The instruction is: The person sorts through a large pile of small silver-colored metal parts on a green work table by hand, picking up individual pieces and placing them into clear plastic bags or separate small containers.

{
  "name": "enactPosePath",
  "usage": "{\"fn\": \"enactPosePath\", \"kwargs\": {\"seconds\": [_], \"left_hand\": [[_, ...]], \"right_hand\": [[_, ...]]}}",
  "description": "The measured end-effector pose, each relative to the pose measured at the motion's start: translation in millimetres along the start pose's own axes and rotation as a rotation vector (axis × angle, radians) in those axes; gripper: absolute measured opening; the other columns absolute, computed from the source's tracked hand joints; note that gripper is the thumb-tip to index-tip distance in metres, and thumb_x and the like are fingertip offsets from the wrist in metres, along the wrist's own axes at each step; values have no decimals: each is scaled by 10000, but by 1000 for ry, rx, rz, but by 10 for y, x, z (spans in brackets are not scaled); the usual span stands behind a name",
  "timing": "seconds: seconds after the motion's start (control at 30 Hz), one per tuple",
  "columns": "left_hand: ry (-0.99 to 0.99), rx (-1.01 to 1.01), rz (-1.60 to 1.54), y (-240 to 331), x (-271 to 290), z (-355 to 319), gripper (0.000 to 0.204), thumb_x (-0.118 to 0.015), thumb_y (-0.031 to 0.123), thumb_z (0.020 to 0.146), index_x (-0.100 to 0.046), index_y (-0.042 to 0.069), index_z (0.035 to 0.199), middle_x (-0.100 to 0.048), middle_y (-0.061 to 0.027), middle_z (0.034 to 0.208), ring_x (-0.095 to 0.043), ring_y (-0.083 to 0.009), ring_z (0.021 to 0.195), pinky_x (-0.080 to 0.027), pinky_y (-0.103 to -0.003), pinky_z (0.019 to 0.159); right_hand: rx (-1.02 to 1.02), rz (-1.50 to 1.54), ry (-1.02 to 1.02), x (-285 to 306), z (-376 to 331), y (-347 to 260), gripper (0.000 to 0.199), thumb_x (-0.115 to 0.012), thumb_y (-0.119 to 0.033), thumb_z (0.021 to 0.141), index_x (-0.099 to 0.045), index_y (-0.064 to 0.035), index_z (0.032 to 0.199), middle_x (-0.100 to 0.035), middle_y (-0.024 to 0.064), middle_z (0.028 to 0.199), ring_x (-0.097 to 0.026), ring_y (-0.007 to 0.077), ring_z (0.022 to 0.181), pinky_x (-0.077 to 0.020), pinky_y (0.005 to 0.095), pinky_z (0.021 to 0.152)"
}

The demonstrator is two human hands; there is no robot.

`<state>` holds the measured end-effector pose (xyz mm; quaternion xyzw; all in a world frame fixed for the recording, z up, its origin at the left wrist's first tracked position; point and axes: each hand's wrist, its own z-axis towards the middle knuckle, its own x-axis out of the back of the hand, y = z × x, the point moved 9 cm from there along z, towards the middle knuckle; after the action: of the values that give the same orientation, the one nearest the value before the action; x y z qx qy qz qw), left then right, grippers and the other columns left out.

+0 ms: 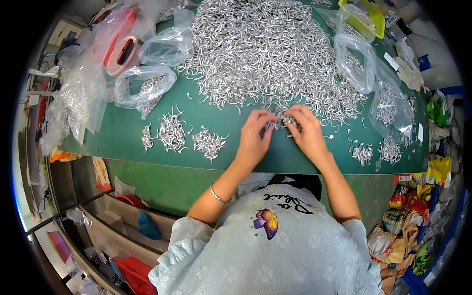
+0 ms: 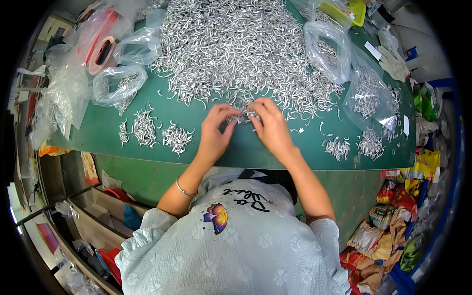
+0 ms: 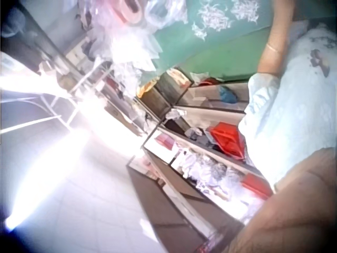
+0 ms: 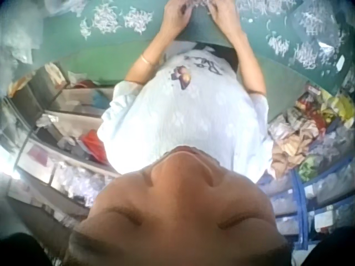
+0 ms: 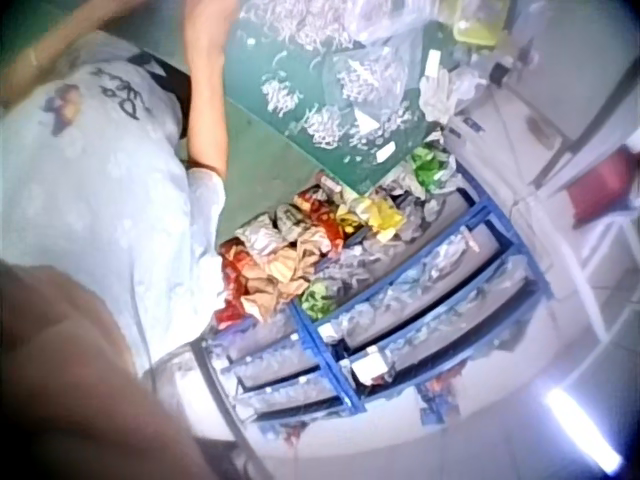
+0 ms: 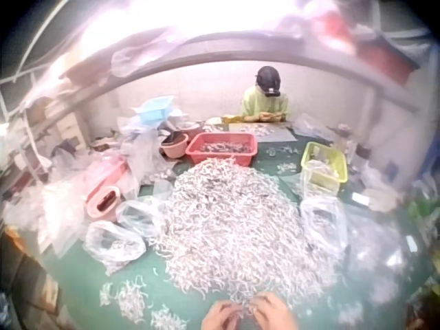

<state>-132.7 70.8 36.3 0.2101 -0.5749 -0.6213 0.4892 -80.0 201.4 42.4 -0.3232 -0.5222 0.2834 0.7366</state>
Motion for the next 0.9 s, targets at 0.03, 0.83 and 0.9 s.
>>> {"fn": "enactPosePath", "kwargs": {"seconds": [0.03,0.83,0.9], "left_hand": [[3,45,-72,-53,2,55,268,-592,-116,798,-629,-6,1040,-572,-97,1009,-591,-180,911,-488,-264,761],[-350,-180,587,156,-367,163,469,-709,124,762,-579,115,1213,-451,-104,1375,-360,-349,1309,-286,-468,1085],[-340,-246,584,117,-403,116,397,-696,96,758,-600,94,1143,-503,-102,1290,-407,-340,1254,-328,-463,1035]], "right_hand": [[-2,16,60,89,49,4,239,-675,34,743,-616,-4,972,-590,156,938,-600,341,792,-491,363,699],[-169,-285,184,794,71,541,539,-766,-252,735,-575,-107,1218,-466,148,1312,-392,337,1236,-306,433,1027],[-187,-426,132,676,46,498,639,-803,-306,679,-561,-132,1244,-390,156,1377,-351,347,1264,-259,496,1037]]}}
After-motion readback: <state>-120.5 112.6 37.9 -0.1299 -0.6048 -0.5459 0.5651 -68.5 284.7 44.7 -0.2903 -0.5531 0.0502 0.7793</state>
